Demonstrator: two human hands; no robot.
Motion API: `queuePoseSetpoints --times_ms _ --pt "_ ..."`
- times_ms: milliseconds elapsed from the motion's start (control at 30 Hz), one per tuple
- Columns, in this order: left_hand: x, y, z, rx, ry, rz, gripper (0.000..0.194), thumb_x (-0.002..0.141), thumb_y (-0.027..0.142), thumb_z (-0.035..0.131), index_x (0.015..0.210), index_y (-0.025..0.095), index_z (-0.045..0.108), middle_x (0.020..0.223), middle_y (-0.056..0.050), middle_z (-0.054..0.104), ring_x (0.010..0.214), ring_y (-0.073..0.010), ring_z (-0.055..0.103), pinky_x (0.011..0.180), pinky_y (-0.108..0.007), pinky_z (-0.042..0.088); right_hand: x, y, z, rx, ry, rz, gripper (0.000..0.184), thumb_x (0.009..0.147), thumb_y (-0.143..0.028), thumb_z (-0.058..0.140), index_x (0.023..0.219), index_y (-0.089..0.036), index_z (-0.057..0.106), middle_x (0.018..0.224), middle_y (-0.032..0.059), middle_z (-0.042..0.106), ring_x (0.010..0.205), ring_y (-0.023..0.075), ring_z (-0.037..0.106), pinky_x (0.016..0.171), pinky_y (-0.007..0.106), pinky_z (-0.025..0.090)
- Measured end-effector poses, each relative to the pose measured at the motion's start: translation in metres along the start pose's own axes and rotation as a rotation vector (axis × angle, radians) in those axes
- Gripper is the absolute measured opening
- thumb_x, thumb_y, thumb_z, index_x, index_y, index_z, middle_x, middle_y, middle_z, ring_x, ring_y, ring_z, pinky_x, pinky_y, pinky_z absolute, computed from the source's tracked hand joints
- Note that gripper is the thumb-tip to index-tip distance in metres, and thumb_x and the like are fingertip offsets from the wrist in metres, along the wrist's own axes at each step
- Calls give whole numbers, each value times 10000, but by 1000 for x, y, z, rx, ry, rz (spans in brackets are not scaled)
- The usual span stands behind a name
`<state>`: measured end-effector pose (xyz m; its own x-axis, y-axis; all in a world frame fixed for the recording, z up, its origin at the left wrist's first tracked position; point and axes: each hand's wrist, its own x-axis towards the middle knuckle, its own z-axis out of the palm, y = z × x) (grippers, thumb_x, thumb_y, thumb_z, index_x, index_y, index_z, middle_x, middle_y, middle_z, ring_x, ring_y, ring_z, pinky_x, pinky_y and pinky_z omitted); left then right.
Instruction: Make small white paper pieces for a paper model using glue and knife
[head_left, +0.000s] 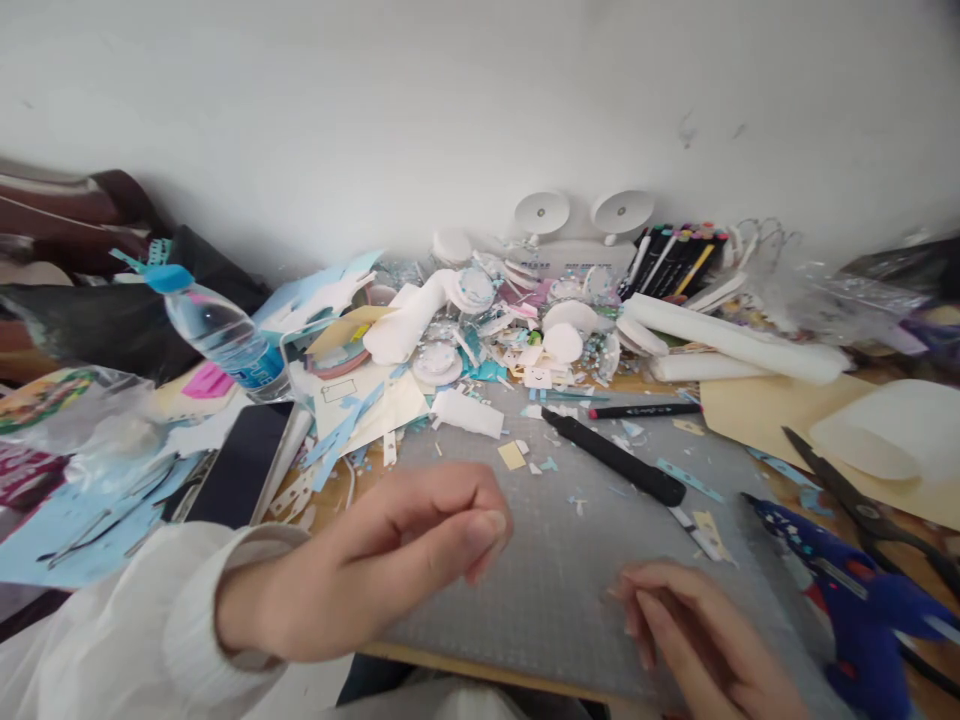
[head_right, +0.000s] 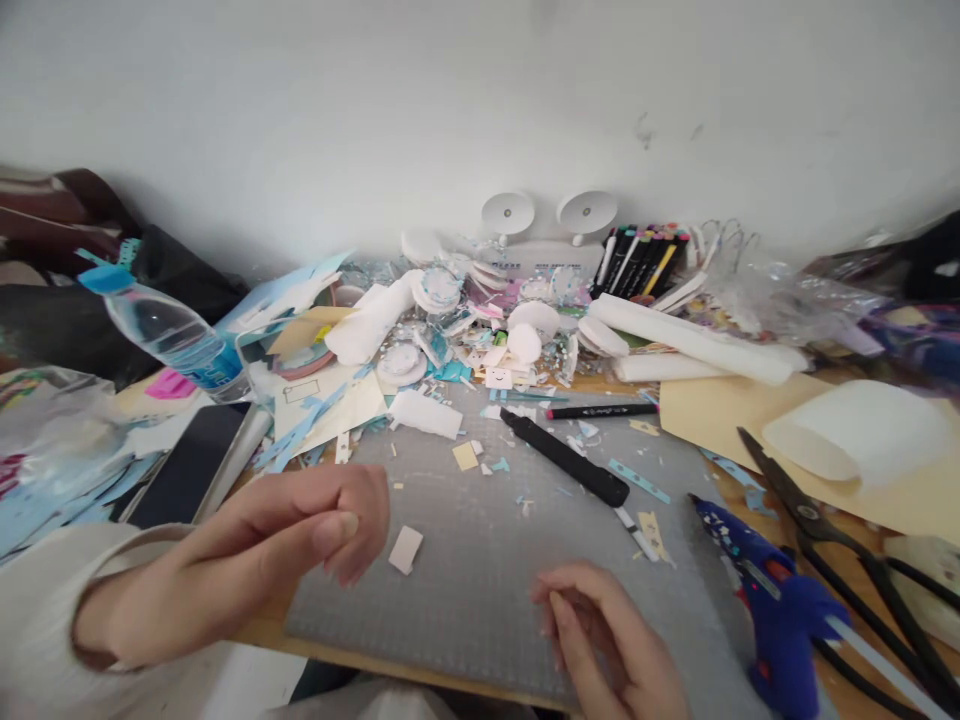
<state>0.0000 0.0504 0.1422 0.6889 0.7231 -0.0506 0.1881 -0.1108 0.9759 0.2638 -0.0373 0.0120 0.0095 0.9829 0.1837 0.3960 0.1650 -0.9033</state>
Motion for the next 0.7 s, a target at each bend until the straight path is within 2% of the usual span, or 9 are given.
queuePoseSetpoints --times_ms 100,200,333,467,600,700 --pt "-23 -7 1 -56 -11 -38 367 993 426 381 707 200 425 670 20 405 631 -128 386 587 -264 346 12 -17 7 -94 -6 -79 119 965 -290 502 932 -261 612 709 -26 627 553 97 603 525 145 492" --pt "-44 -21 1 -24 3 -27 385 990 394 406 661 200 354 649 32 362 603 -114 343 561 -255 318 26 -28 16 -165 -45 -138 213 993 -293 434 821 -245 550 641 -39 557 534 95 547 500 159 449" --pt "-66 -49 1 119 128 42 375 967 298 460 640 198 307 627 40 361 611 -107 370 574 -238 327 48 -32 28 -246 -123 -176 264 1021 -286 333 795 -235 462 649 -35 474 560 117 480 523 214 405" --pt "-80 -68 2 300 137 67 308 955 216 462 659 191 380 657 27 449 668 -111 464 609 -226 363 77 -29 38 -324 -206 -213 249 1001 -293 359 772 -228 431 673 -21 479 596 139 468 555 256 369" --pt "-83 -72 0 373 156 90 242 928 188 501 690 189 456 697 14 535 698 -116 528 633 -219 408 109 -23 44 -311 -276 -224 201 979 -287 410 805 -216 480 742 -1 553 669 148 523 618 268 406" --pt "-79 -74 -3 414 180 83 179 906 179 528 732 193 491 746 9 571 719 -117 560 647 -214 438 127 -13 50 -268 -300 -230 186 975 -284 415 821 -214 493 755 -1 567 664 141 538 603 256 431"
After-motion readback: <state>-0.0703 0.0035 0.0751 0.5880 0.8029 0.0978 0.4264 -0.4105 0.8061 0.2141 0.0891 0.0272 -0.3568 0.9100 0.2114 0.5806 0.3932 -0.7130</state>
